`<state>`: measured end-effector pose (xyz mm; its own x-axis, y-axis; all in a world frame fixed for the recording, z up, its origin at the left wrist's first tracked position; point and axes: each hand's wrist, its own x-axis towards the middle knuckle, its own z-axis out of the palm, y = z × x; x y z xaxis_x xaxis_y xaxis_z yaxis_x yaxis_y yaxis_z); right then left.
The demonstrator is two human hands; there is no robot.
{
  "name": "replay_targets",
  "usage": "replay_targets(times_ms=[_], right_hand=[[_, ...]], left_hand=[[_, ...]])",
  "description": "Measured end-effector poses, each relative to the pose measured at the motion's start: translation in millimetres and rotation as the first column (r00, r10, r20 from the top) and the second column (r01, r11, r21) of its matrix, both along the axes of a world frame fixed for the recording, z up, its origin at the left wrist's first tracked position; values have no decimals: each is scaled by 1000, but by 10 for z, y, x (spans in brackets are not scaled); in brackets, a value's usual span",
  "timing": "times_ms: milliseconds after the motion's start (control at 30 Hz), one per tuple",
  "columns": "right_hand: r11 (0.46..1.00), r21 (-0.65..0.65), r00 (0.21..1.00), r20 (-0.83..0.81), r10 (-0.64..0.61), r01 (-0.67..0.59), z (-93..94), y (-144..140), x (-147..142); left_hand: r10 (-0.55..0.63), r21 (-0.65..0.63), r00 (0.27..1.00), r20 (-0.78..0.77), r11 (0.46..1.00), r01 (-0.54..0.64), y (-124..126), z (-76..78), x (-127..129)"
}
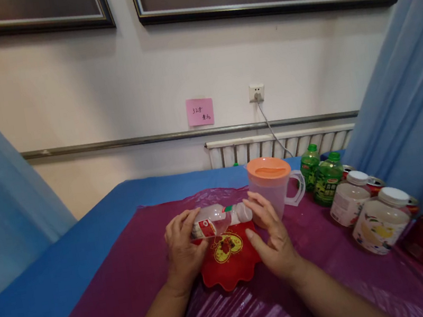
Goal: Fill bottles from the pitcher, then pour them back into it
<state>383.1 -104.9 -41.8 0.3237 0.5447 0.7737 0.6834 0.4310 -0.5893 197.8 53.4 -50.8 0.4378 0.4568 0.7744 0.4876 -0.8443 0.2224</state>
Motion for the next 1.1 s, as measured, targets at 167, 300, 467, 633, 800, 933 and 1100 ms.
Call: replay_targets(times_ms=[167,300,467,633,800,933,1100], right_hand=[[993,-105,993,-96,-69,59,-80,38,64],[992,-125,993,-118,-12,-3,-77,41,67],[998,-54,999,-20,26,-27,-17,-3,10],[991,-120,995,-72,-67,58,-33,7,29],[998,-56,999,-4,-35,34,-4,-22,77],[997,57,997,-44,-57,59,23,-28,97],[997,49,907,-421,-30,56,111,24,128]], left_hand=[[-4,37,1000,-12,999,4,-29,28,-3],[-5,52,1000,-19,999,6,-38,55,-5],[-3,59,1000,-22,998,4,-41,56,-12],[-35,78,997,-63,996,40,-99,81,-1],[-1,47,998,-65,999,4,-105,69,1],[52,-22,998,-31,998,-52,-39,47,-7],[57,-150,994,93,988,-43,5,66,25]])
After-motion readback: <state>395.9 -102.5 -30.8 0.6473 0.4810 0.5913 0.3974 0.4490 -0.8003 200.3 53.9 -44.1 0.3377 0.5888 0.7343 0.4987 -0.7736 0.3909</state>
